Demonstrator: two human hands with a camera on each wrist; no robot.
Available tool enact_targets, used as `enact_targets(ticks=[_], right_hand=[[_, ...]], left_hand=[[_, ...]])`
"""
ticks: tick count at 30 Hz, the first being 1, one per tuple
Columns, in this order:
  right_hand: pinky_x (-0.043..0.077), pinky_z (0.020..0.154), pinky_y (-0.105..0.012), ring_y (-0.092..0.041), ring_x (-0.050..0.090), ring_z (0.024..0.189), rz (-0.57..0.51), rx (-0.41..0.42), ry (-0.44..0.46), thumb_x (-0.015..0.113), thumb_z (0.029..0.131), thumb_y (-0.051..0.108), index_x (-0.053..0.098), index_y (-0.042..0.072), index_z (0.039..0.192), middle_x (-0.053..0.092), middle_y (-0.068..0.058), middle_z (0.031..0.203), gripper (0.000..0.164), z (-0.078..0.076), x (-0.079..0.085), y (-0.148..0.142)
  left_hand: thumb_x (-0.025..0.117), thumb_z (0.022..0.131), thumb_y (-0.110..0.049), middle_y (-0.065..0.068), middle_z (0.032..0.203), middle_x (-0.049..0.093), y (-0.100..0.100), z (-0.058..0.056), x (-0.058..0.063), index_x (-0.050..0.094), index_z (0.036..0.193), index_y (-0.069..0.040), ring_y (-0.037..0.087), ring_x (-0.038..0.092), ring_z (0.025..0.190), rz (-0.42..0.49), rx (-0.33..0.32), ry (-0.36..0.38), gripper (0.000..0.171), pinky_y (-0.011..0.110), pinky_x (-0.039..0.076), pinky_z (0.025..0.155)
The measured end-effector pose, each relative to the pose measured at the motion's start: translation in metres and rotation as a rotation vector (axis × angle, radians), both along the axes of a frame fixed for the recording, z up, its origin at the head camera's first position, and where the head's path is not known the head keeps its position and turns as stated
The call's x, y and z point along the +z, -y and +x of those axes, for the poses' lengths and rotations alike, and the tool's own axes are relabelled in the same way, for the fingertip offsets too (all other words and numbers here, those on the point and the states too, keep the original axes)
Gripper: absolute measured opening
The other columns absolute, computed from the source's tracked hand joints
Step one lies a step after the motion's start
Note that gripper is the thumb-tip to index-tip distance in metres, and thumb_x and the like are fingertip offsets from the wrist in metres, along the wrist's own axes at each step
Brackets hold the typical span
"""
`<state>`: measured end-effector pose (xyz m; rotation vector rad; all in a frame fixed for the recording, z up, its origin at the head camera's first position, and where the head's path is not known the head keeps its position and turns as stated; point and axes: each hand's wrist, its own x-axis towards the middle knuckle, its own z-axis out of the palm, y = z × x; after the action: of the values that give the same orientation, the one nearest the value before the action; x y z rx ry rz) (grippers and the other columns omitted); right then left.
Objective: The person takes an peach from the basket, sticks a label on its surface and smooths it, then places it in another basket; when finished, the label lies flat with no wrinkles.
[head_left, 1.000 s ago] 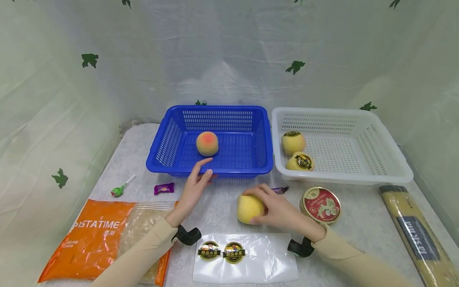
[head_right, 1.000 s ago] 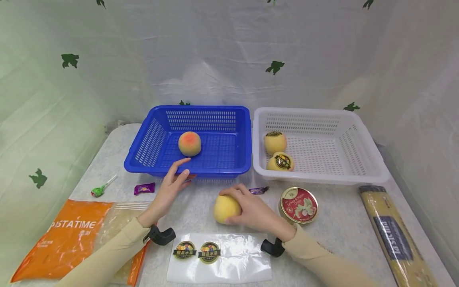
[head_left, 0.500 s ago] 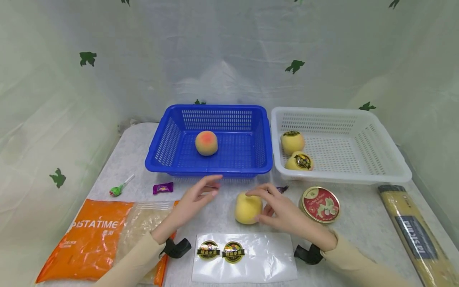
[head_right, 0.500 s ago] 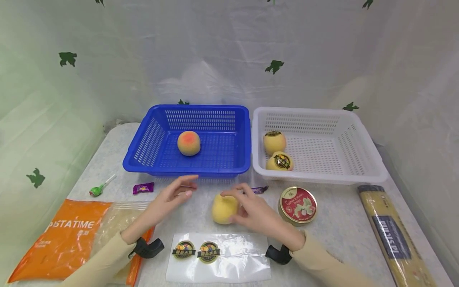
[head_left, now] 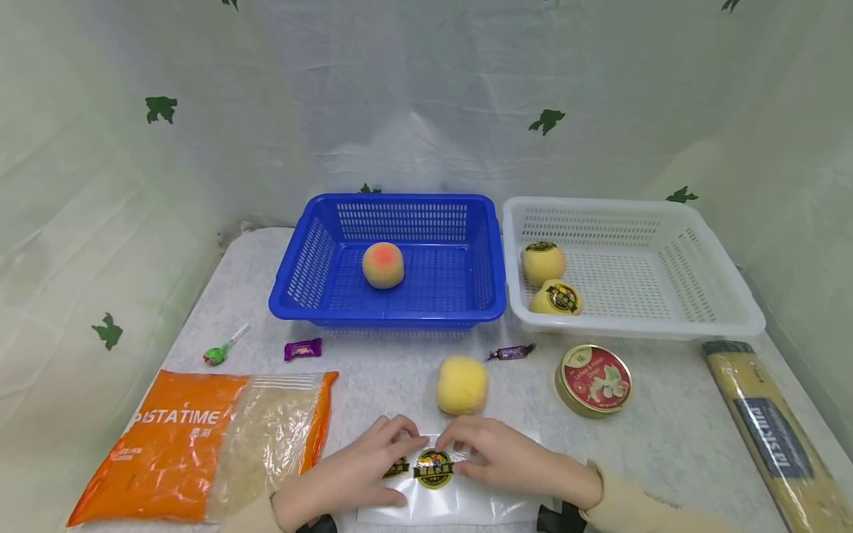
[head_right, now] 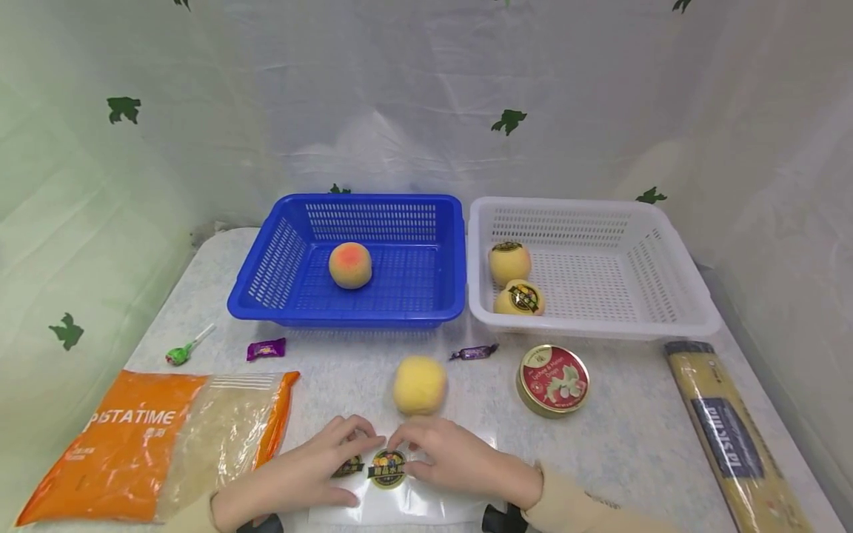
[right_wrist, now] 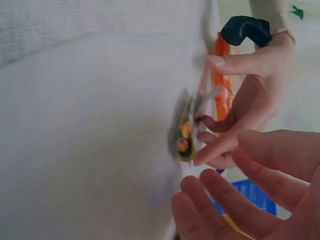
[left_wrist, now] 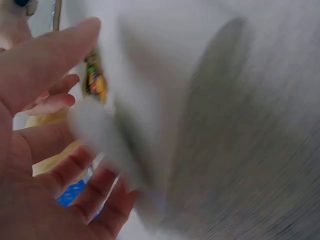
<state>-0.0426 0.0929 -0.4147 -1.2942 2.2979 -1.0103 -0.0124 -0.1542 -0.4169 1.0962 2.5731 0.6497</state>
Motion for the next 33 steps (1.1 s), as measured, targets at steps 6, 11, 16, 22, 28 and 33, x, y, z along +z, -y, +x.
enact_targets(ticks=[6,11,16,22,28,33], right_hand=[[0.04,0.088,-0.025,-0.007,0.048,0.103,0.027,0.016,-0.147,0.064,0.078,0.009,0.06,0.016,0.103,0.057,0.01,0.106,0.026,0.011,-0.008,0.005],[0.039,0.084,-0.021,-0.004,0.047,0.095,-0.035,-0.012,-0.063,0.065,0.076,0.007,0.062,0.018,0.099,0.058,0.014,0.1,0.026,0.016,-0.01,0.008],[0.043,0.079,-0.022,-0.001,0.051,0.089,-0.154,-0.079,0.05,0.066,0.076,0.003,0.063,0.019,0.093,0.059,0.015,0.092,0.024,0.013,-0.013,0.008],[0.049,0.068,-0.025,-0.006,0.055,0.077,-0.333,-0.176,0.069,0.068,0.073,-0.003,0.063,0.013,0.083,0.06,0.006,0.082,0.02,-0.002,0.001,0.003],[0.049,0.06,-0.031,-0.018,0.054,0.069,-0.39,-0.298,-0.043,0.065,0.069,-0.015,0.06,0.004,0.082,0.058,-0.005,0.077,0.023,-0.024,0.036,-0.006],[0.048,0.064,-0.031,-0.015,0.054,0.072,-0.344,-0.347,-0.066,0.064,0.071,-0.013,0.061,0.006,0.085,0.059,-0.002,0.081,0.024,-0.047,0.034,-0.013]], left_hand=[[0.075,0.068,-0.036,-0.004,0.121,0.038,-0.002,0.004,-0.01,0.051,0.126,-0.008,0.013,0.037,0.099,-0.04,-0.023,-0.139,0.069,0.025,0.039,0.083],[0.076,0.066,-0.035,-0.004,0.121,0.038,-0.003,0.004,-0.011,0.052,0.125,-0.009,0.013,0.037,0.101,-0.032,-0.014,-0.141,0.068,0.026,0.039,0.085],[0.076,0.066,-0.035,-0.004,0.12,0.038,-0.004,0.003,-0.011,0.052,0.124,-0.008,0.012,0.037,0.101,-0.041,-0.01,-0.13,0.068,0.026,0.038,0.085],[0.076,0.068,-0.031,-0.004,0.122,0.039,-0.005,0.001,-0.009,0.047,0.13,-0.01,0.015,0.039,0.106,-0.046,-0.005,-0.1,0.071,0.035,0.038,0.09],[0.076,0.069,-0.025,-0.001,0.121,0.042,-0.005,-0.008,-0.004,0.044,0.132,-0.012,0.014,0.041,0.105,-0.03,-0.05,-0.097,0.072,0.031,0.04,0.087],[0.073,0.074,-0.023,-0.001,0.114,0.044,-0.008,-0.024,0.006,0.049,0.126,-0.012,0.011,0.043,0.101,0.093,-0.005,-0.068,0.058,0.026,0.041,0.086]])
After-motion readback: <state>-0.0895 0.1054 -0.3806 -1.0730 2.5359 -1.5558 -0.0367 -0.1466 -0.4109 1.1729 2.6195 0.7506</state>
